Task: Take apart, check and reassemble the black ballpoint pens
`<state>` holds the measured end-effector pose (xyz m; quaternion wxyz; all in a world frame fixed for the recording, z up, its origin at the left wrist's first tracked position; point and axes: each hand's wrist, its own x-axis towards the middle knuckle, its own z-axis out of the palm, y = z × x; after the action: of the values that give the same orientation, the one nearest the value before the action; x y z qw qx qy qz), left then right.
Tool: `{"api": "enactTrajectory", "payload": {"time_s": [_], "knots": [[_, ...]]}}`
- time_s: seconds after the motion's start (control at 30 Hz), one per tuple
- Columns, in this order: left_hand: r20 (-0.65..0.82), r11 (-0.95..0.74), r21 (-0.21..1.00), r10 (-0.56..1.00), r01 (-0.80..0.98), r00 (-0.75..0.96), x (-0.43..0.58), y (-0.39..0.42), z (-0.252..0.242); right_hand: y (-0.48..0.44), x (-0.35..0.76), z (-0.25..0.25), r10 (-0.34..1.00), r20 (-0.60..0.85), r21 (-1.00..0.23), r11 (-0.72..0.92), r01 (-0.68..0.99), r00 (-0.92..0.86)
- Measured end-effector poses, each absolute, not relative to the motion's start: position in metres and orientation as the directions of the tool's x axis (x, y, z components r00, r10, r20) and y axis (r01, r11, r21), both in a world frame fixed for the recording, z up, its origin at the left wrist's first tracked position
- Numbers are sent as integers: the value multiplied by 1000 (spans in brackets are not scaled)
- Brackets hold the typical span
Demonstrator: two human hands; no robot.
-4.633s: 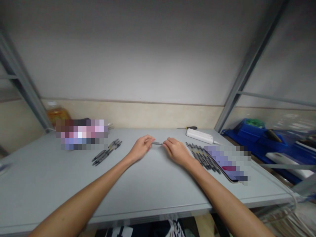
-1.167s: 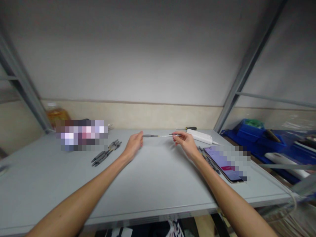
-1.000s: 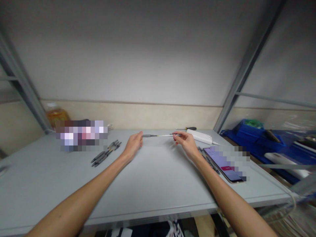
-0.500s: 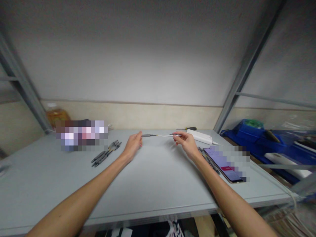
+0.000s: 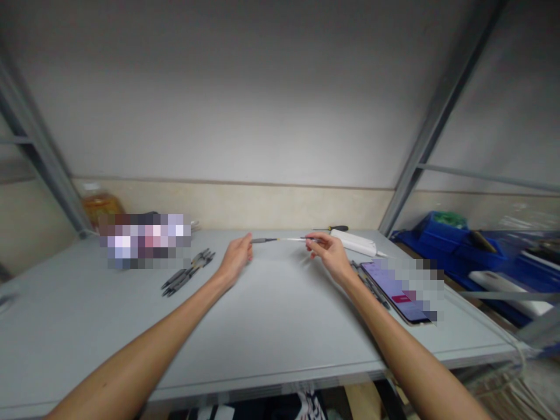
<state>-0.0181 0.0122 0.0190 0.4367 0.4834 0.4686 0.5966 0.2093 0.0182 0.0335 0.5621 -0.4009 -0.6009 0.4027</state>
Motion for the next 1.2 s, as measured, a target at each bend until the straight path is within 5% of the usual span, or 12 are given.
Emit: {"api": "enactTrajectory", "payload": {"time_s": [0.67,0.93,1.2], "knots": [[216,-223,971,973,90,81,-14,11,6,14,198,27,916,344,-910,380,166,-208],[349,-354,929,935,108,60,-17,5,14,15,199,24,935,250,-864,333,378,-253],[172,-168,966,985,-197,0,-18,5,24,10,206,40,934,228,-970,243,22,-276]]}}
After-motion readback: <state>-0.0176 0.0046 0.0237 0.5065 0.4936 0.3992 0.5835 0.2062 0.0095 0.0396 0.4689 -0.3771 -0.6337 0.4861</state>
